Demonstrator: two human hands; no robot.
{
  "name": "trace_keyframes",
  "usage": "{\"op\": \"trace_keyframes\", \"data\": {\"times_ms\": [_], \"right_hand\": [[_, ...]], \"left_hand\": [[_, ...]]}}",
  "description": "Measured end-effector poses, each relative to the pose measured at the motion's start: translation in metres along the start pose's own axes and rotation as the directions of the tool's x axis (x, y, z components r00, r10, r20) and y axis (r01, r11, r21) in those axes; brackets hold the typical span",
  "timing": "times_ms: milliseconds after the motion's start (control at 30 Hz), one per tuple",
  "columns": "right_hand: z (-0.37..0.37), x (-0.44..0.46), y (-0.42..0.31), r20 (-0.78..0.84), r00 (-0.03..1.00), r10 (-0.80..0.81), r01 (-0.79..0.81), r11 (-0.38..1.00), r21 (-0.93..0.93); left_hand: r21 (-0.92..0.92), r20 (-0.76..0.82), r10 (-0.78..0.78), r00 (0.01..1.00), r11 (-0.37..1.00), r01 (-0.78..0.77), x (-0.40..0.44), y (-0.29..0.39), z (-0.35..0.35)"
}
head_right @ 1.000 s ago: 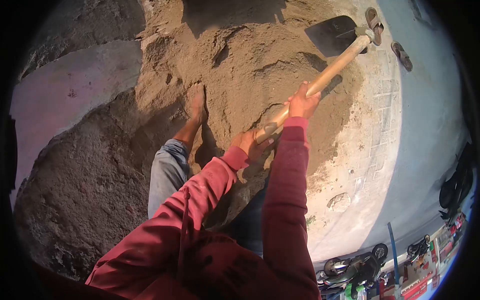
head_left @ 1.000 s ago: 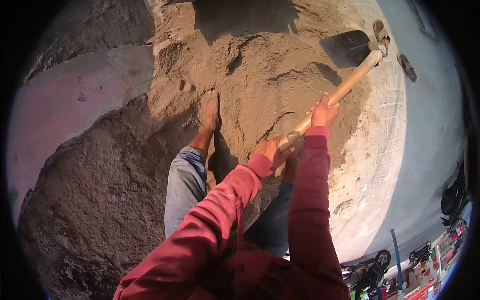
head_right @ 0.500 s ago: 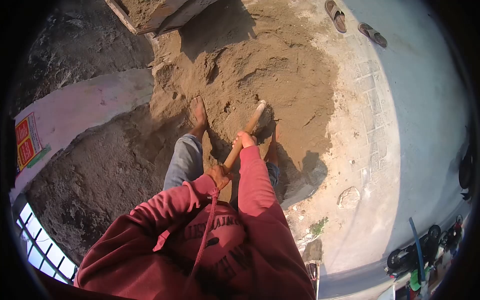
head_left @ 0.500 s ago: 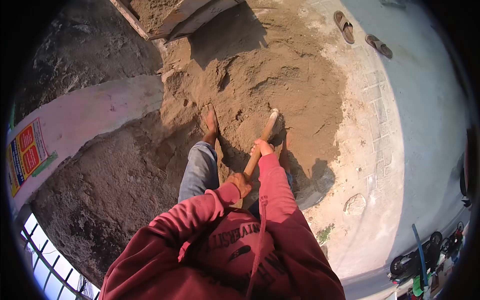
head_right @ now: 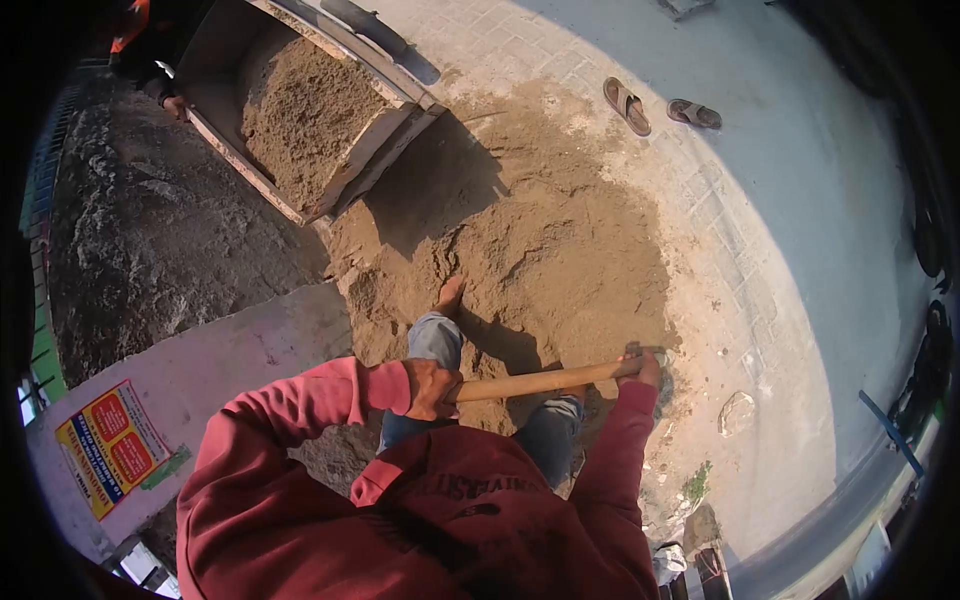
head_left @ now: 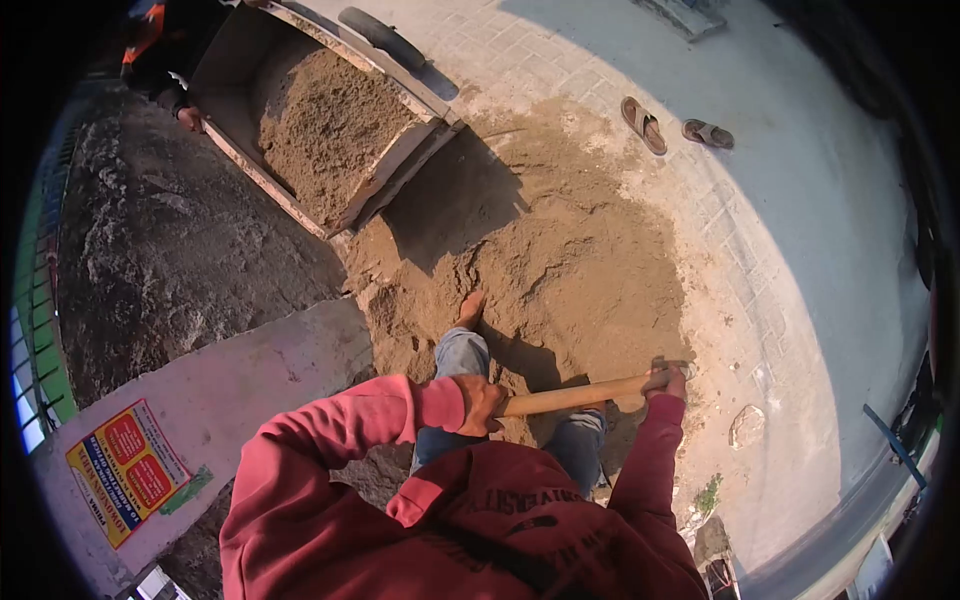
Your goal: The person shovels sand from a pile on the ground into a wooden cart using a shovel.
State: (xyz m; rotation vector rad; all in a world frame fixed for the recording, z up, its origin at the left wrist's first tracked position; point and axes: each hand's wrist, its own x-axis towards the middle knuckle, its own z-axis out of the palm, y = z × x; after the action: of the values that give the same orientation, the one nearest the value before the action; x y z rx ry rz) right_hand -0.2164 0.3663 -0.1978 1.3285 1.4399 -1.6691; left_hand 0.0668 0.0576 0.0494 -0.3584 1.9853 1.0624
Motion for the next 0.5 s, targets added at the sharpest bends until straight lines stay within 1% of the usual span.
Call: {"op": "trace_keyframes", "data": {"times_ms": [33, 67, 100, 133, 167, 200, 233, 267, 300, 333, 367, 400, 433, 467, 500], "right_hand": [[0.009, 0.016, 0.019, -0.018, 0.998, 0.067, -0.066, 0.996, 0.054], [0.026, 0.028, 0.043, -0.005, 0.998, 0.061, -0.06, 0.997, 0.048], [0.049, 0.018, 0.066, 0.001, 1.0, 0.022, -0.022, 0.998, 0.056], [0.078, -0.005, 0.089, 0.026, 0.999, -0.024, 0.021, 0.995, 0.098], [0.108, -0.04, 0.115, 0.045, 0.998, -0.037, 0.03, 0.99, 0.14], [0.145, -0.082, 0.143, 0.074, 0.996, -0.041, 0.026, 0.982, 0.186], [0.199, -0.114, 0.169, 0.051, 0.994, 0.096, -0.106, 0.953, 0.283], [0.258, -0.188, 0.191, 0.131, 0.984, 0.125, -0.161, 0.934, 0.319], [0.305, -0.254, 0.211, 0.25, 0.956, 0.152, -0.216, 0.943, 0.253], [0.337, -0.309, 0.23, 0.463, 0.845, 0.266, -0.427, 0.857, 0.287], [0.36, -0.369, 0.241, 0.621, 0.716, 0.32, -0.581, 0.766, 0.275], [0.374, -0.418, 0.251, 0.724, 0.606, 0.329, -0.654, 0.724, 0.218], [0.387, -0.46, 0.264, 0.764, 0.573, 0.296, -0.649, 0.733, 0.204], [0.39, -0.494, 0.264, 0.816, 0.51, 0.271, -0.669, 0.721, 0.178], [0.387, -0.52, 0.254, 0.817, 0.512, 0.264, -0.688, 0.696, 0.206]], "left_hand": [[0.139, -0.052, -0.046, 0.998, 0.989, 0.053, 0.004, -0.026, -0.019], [0.216, -0.044, 0.044, 0.998, 0.976, -0.034, 0.007, -0.064, -0.044], [0.287, -0.021, 0.131, 0.991, 0.95, -0.12, 0.009, -0.101, -0.075], [0.315, 0.016, 0.07, 0.997, 0.946, -0.072, -0.013, -0.117, -0.116], [0.391, -0.044, 0.009, 0.999, 0.92, 0.009, -0.03, -0.15, -0.135], [0.415, -0.119, -0.043, 0.992, 0.906, 0.089, -0.064, -0.174, -0.167], [0.468, -0.2, -0.034, 0.979, 0.875, 0.126, -0.098, -0.221, -0.196], [0.465, -0.311, -0.09, 0.946, 0.854, 0.234, -0.151, -0.232, -0.242], [0.604, -0.458, -0.05, 0.887, 0.715, 0.352, -0.199, -0.266, -0.281], [0.551, -0.642, -0.113, 0.759, 0.62, 0.558, -0.253, -0.28, -0.317], [0.537, -0.75, -0.075, 0.658, 0.513, 0.67, -0.308, -0.302, -0.349], [0.488, -0.853, 0.032, 0.52, 0.403, 0.775, -0.361, -0.329, -0.37], [0.322, -0.931, -0.079, 0.357, 0.286, 0.903, -0.405, -0.344, -0.389], [0.191, -0.97, -0.112, 0.217, 0.207, 0.96, -0.44, -0.354, -0.396], [0.171, -0.977, -0.086, 0.194, 0.222, 0.96, -0.468, -0.367, -0.396]]}}
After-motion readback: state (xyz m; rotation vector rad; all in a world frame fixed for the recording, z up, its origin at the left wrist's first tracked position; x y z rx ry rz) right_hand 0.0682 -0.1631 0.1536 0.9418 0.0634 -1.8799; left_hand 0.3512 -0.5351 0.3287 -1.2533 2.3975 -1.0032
